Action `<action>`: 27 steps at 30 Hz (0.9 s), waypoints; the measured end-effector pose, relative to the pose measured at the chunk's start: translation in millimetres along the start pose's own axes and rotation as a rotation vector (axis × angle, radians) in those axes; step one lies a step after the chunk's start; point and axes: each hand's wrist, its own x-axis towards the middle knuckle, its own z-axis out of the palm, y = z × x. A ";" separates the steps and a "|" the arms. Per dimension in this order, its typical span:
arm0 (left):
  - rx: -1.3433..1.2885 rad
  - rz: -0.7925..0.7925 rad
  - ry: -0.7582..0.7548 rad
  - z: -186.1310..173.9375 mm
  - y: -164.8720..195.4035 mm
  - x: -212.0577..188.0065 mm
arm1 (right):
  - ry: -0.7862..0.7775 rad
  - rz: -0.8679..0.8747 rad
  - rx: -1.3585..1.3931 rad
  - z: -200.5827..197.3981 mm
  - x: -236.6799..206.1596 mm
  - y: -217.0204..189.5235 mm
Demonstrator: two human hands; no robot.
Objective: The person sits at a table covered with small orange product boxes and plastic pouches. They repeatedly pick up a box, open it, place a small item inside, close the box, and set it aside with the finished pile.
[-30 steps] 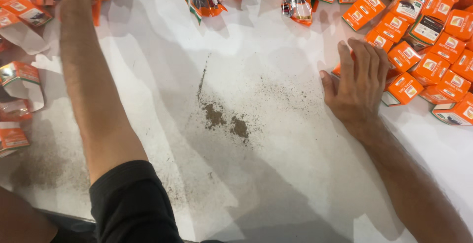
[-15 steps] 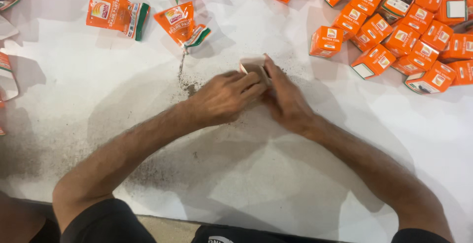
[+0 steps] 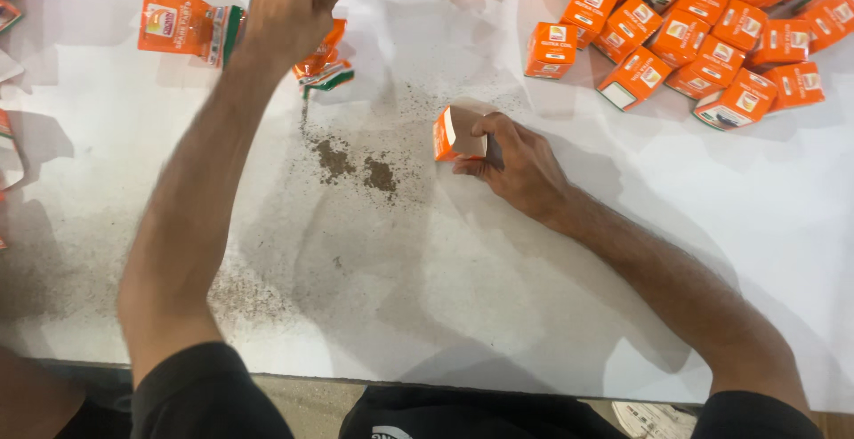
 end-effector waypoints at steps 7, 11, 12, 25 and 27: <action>-0.276 0.403 0.077 -3.1 160.4 -86.0 | -0.032 -0.124 -0.001 -3.0 -4.4 -16.1; -0.248 0.432 0.142 30.1 163.1 -122.0 | -0.094 -0.173 -0.036 -5.7 -10.1 -32.4; -0.175 0.389 0.134 31.1 163.2 -125.4 | -0.076 -0.202 -0.039 -6.8 -11.6 -35.3; -0.087 -0.163 0.023 24.1 192.6 -111.7 | -0.030 -0.171 -0.020 2.3 -19.6 -35.0; -0.235 -0.302 0.052 32.3 197.3 -112.8 | -0.027 -0.186 -0.009 4.8 -20.8 -30.1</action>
